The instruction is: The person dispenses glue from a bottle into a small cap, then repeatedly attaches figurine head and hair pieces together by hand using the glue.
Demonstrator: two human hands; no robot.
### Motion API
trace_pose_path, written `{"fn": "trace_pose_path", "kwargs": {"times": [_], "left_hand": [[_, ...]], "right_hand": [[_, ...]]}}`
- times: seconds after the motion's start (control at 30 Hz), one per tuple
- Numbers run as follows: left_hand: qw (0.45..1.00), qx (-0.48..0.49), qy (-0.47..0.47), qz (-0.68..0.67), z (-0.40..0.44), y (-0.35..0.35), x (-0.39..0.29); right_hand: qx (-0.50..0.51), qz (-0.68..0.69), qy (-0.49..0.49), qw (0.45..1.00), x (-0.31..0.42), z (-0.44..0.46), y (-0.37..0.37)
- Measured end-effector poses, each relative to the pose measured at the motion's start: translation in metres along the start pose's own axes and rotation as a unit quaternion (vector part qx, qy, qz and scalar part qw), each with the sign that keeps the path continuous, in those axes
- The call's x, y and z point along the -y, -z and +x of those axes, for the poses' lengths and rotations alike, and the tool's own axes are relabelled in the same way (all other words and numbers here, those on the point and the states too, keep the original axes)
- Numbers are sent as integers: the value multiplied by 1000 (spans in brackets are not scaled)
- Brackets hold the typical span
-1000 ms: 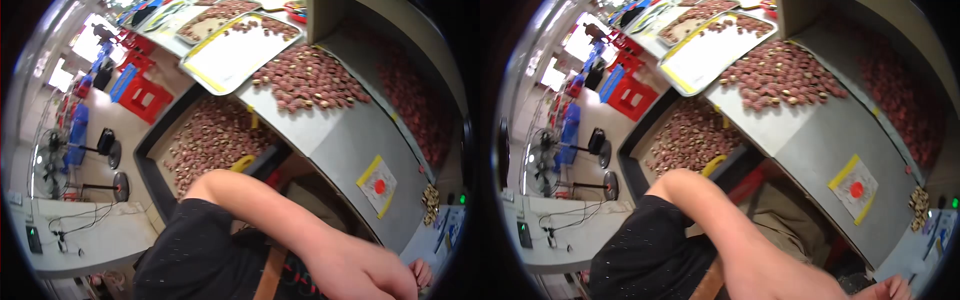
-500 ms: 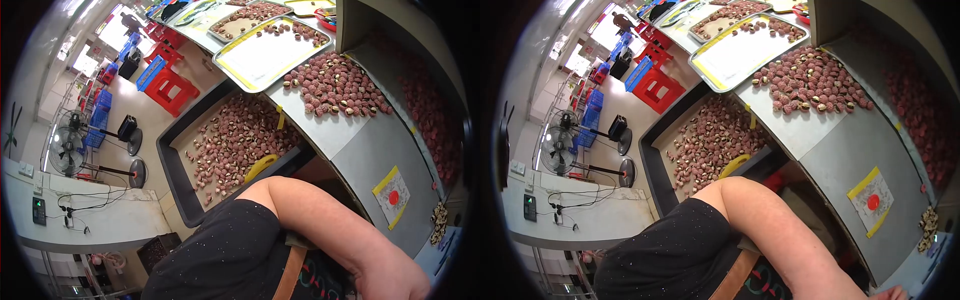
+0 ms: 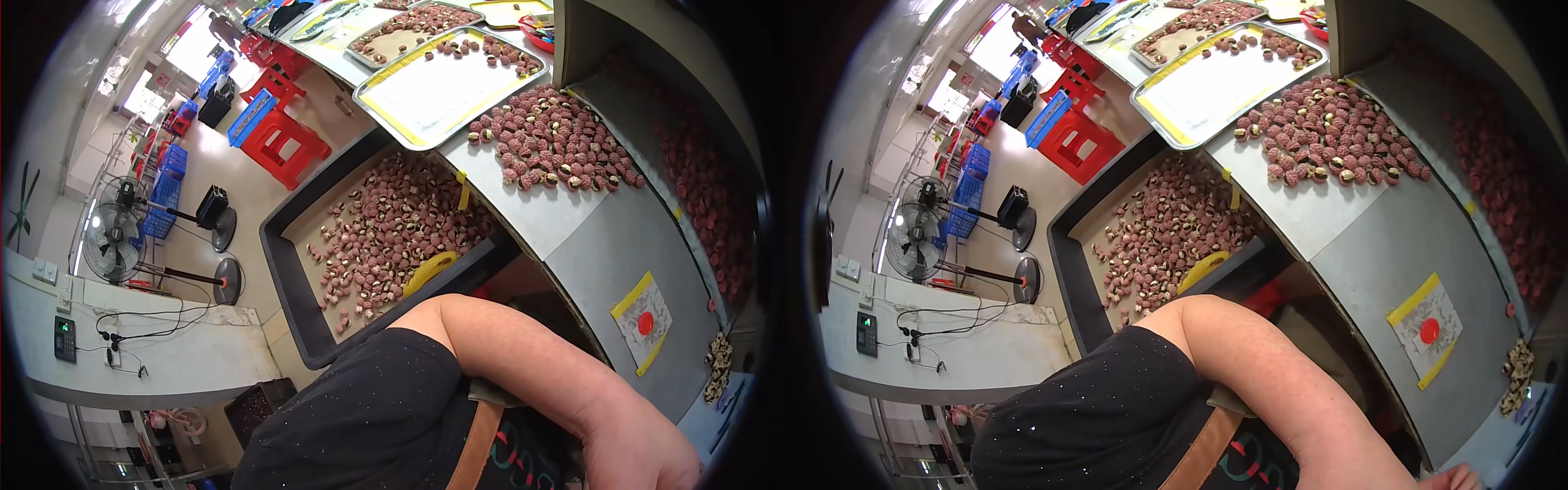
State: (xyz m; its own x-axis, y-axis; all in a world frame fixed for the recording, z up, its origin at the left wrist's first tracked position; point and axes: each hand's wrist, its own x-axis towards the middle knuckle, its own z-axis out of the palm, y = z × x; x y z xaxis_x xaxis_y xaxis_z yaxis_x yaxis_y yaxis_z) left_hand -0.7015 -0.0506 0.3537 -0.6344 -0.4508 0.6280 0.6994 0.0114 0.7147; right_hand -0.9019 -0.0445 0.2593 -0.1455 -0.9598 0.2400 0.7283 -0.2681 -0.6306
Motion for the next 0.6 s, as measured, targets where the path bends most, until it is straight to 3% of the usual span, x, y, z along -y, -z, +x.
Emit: {"fn": "trace_pose_path", "kwargs": {"times": [0.6], "left_hand": [[995, 16, -93, 28, 12, -13, 14]], "right_hand": [[-5, 6, -4, 1000, -3, 1, 9]]}}
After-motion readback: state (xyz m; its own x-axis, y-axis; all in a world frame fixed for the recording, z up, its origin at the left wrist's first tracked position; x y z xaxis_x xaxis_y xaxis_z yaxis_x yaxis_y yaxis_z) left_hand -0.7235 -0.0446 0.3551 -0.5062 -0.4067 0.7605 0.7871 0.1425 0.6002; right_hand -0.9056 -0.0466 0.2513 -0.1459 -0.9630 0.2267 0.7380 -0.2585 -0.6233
